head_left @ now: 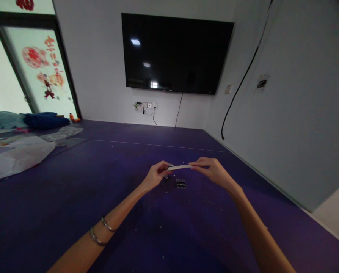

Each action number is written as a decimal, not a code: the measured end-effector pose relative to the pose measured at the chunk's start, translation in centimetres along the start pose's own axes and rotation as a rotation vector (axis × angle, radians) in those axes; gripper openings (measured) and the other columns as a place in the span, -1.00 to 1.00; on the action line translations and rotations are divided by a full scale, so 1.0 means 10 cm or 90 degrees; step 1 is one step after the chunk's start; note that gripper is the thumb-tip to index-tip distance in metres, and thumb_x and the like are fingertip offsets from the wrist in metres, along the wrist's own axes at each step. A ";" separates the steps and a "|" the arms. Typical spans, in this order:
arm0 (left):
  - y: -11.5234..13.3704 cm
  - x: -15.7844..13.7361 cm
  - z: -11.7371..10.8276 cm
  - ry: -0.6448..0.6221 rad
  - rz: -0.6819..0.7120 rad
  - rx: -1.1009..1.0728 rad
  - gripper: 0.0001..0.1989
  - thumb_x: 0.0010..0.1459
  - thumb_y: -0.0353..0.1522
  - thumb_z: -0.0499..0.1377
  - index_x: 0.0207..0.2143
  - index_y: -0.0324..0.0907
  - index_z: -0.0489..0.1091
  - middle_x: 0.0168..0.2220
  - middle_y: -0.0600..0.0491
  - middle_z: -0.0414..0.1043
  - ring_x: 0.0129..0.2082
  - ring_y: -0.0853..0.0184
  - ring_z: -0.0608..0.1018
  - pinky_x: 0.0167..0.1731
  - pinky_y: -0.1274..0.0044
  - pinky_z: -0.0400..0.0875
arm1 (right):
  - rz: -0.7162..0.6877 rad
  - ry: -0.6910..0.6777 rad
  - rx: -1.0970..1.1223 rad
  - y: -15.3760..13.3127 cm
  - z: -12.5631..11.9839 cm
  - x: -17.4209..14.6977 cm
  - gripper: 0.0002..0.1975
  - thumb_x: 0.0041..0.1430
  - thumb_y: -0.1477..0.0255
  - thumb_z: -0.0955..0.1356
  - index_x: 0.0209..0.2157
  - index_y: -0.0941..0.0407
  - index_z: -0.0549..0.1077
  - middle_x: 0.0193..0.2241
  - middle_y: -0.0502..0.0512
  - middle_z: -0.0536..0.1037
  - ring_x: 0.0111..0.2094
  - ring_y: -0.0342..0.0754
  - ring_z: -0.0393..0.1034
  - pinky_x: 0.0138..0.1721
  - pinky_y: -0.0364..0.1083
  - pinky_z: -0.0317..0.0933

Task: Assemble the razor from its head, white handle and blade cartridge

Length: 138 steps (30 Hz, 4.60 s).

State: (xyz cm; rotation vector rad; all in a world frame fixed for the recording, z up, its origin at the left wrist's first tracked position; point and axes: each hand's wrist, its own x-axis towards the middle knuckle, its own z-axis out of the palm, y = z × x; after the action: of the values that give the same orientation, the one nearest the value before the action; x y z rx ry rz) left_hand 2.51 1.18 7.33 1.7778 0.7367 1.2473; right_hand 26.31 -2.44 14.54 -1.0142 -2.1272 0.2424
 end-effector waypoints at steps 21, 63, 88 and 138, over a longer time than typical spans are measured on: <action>-0.03 -0.02 0.03 -0.013 -0.010 0.016 -0.83 0.02 -0.32 0.17 -0.35 -0.22 0.29 -0.45 0.06 0.44 -0.44 0.40 0.47 -0.38 0.55 0.30 | 0.003 0.033 -0.014 0.01 0.04 0.01 -0.79 0.07 0.31 0.33 -0.27 0.03 0.55 -0.40 0.07 0.56 -0.38 -0.07 0.42 -0.31 -0.11 0.26; -0.09 -0.02 0.03 -0.005 -0.005 0.033 -0.84 0.04 -0.32 0.16 -0.35 -0.21 0.27 -0.46 0.07 0.44 -0.43 0.38 0.48 -0.36 0.53 0.31 | 0.110 0.016 0.047 0.07 0.05 0.01 -0.77 0.02 0.29 0.34 -0.29 0.04 0.56 -0.33 0.09 0.58 -0.30 0.00 0.45 -0.26 -0.06 0.27; -0.08 -0.04 0.07 -0.004 -0.011 0.005 -0.82 0.05 -0.31 0.15 -0.32 -0.22 0.27 -0.45 0.04 0.47 -0.43 0.36 0.51 -0.34 0.50 0.35 | 0.094 0.041 0.002 0.11 0.01 0.00 -0.78 0.04 0.29 0.33 -0.29 0.03 0.56 -0.34 0.08 0.58 -0.32 -0.01 0.45 -0.28 -0.08 0.28; -0.05 -0.05 0.07 -0.011 0.006 -0.007 -0.87 0.08 -0.35 0.11 -0.31 -0.21 0.26 -0.44 0.04 0.47 -0.39 0.36 0.52 -0.34 0.51 0.37 | 0.107 -0.038 0.157 0.18 0.01 0.00 -0.75 -0.02 0.28 0.37 -0.30 0.08 0.56 -0.37 0.09 0.57 -0.33 -0.03 0.42 -0.29 -0.08 0.25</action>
State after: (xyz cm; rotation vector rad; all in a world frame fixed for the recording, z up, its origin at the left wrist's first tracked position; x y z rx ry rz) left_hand 2.98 0.82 6.53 1.7834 0.7118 1.2391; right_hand 27.32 -1.28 13.66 -1.0491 -2.0052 0.6089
